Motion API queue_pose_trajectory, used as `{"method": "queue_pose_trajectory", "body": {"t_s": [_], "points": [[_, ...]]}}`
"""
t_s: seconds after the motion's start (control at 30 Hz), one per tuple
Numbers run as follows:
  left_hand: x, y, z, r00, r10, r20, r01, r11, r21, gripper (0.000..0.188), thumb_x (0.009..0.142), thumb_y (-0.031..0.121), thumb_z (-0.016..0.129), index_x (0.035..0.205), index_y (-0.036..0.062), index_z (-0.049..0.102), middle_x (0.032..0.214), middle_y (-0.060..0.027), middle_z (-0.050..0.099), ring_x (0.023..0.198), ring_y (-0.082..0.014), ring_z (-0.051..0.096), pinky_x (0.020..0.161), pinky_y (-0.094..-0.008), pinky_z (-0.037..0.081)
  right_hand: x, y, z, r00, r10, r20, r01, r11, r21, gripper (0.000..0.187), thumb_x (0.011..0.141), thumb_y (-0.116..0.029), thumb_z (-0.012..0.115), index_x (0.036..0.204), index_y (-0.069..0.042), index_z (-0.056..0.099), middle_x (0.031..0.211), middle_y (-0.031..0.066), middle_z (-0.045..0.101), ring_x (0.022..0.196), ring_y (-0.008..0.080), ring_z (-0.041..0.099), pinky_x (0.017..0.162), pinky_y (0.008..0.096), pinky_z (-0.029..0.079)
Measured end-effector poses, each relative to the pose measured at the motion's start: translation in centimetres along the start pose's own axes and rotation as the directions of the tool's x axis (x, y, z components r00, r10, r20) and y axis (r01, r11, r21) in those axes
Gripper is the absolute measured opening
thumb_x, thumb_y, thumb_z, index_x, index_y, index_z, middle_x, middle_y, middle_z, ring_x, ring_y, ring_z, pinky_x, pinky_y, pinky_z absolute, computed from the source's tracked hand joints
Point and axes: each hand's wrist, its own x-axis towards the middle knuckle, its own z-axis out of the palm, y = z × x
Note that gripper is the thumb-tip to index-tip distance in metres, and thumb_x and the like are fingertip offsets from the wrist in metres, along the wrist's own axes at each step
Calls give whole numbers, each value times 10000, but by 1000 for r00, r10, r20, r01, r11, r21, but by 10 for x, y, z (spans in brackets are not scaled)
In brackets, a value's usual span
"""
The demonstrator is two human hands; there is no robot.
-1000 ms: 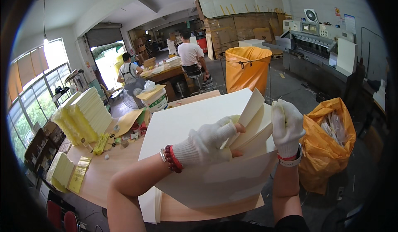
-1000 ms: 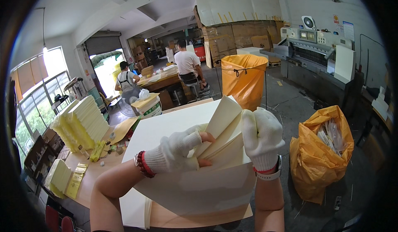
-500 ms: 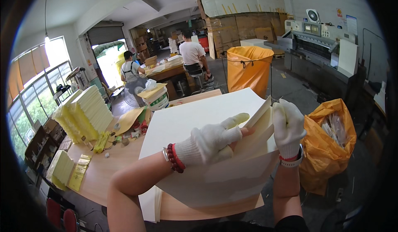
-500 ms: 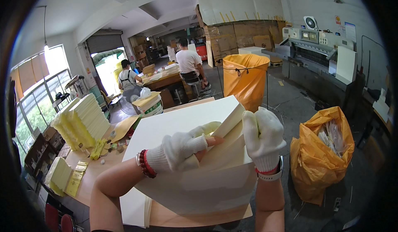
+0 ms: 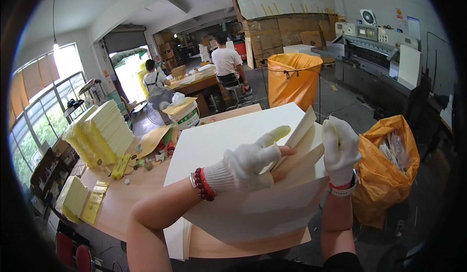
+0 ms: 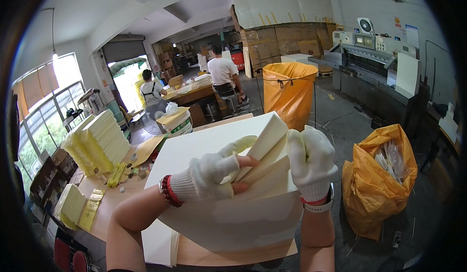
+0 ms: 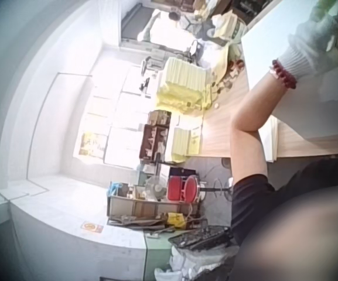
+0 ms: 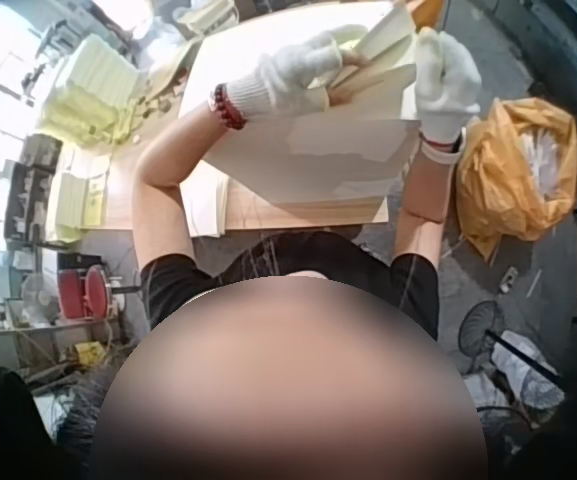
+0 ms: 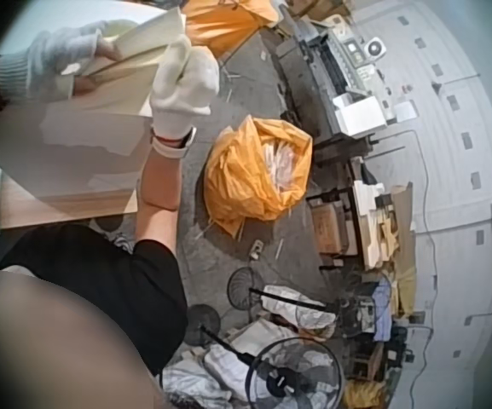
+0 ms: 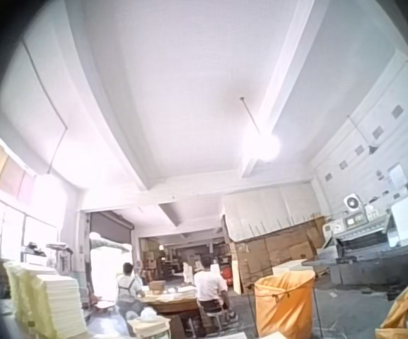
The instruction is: The person wraps individual books in yellow paper and places them into plastic sleeves. They then gather a stack of white paper sheets, separate them into smaller bundles, and place them on the table.
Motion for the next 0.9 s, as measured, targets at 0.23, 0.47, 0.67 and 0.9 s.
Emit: {"method": "queue_pose_trajectory", "body": {"t_s": [0.23, 0.47, 0.67, 0.9], "points": [[2, 7, 1, 999, -39, 34, 37, 997, 68, 486, 744, -39, 546, 1213, 90, 551, 1180, -137, 580, 757, -201, 622, 657, -270, 498, 22, 1, -1, 1000, -2, -21, 7, 971, 241, 136, 752, 74, 559, 882, 35, 547, 625, 97, 414, 510, 254, 450, 712, 414, 532], [1, -9, 17, 999, 28, -30, -21, 977, 213, 464, 748, -52, 539, 1198, 61, 545, 1162, -142, 585, 843, -194, 610, 714, -269, 486, 17, 3, 1, 995, 96, 6, -93, 949, 300, 80, 774, 29, 547, 853, 37, 541, 604, 101, 411, 508, 268, 449, 711, 432, 527], [1, 2, 5, 988, -126, 88, 122, 991, 47, 360, 799, 40, 603, 1155, 68, 564, 1056, -111, 586, 907, -266, 597, 784, -293, 463, 9, 0, 2, 996, -21, -89, 26, 998, 55, 215, 727, 77, 600, 938, 42, 575, 770, 129, 497, 663, 275, 541, 737, 400, 535], [5, 11, -4, 959, -219, 181, 221, 975, 9, 383, 830, 303, 679, 1097, 92, 503, 1298, -138, 469, 1090, -332, 530, 931, -339, 435, 1, 3, 1, 1000, -12, -18, 12, 1000, 22, 370, 664, 106, 660, 1019, 29, 587, 972, 136, 507, 865, 288, 564, 742, 361, 545]]}}
